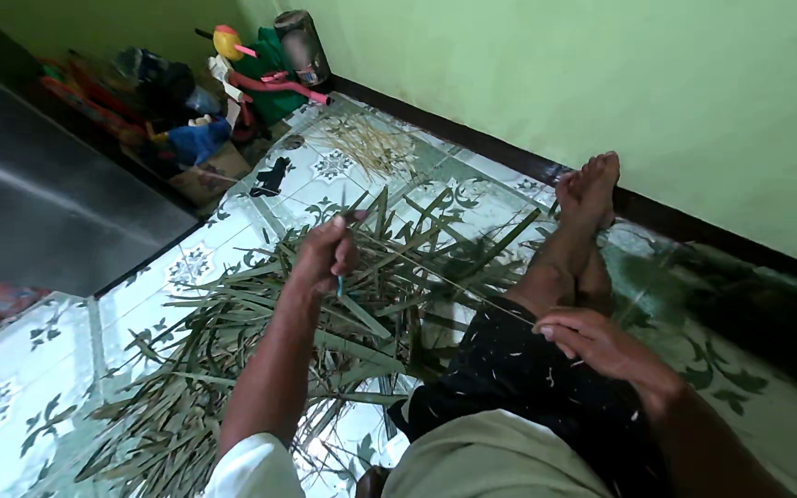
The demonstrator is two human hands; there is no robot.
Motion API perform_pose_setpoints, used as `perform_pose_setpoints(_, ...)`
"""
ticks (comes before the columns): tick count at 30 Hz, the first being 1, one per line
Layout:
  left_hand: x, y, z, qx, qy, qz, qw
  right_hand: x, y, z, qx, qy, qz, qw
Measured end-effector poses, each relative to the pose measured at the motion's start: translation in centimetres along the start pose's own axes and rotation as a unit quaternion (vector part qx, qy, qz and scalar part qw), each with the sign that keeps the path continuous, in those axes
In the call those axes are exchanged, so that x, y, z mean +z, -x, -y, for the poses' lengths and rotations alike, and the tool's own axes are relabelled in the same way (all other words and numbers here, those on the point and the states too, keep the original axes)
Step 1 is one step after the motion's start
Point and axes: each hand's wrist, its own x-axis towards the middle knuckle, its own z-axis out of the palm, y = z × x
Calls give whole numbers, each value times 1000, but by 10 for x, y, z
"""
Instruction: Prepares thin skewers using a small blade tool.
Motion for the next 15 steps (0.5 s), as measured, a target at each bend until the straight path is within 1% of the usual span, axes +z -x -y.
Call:
perform_pose_setpoints(3, -24, -3, -25, 59, -31, -60, 996, -5, 10, -17, 28, -5, -2, 1000)
perform_pose_setpoints(5, -38, -2, -31, 100, -9, -118, 988, -7, 15, -20, 56, -10, -8, 998)
perform_pose_setpoints(7, -42, 1, -23, 118, 35, -159, 980, -7, 13, -15, 79, -15, -15, 997)
perform_pose_setpoints(9, -36, 6, 9, 87, 49, -162, 982, -4, 5, -5, 97, -12, -23, 995)
perform_pose_setpoints(11, -20, 9, 58, 13, 49, -115, 992, 1, -5, 8, 102, -13, -22, 994)
perform_pose_setpoints(12, -3, 11, 81, -33, 43, -77, 996, 4, -10, 15, 98, -14, -20, 995)
perform_pose_setpoints(14, 44, 15, 111, -123, 0, 18, 992, 12, -20, 27, 87, -19, -11, 996)
perform_pose_setpoints(15, 65, 15, 120, -149, -13, 73, 986, 16, -23, 32, 83, -22, 0, 996)
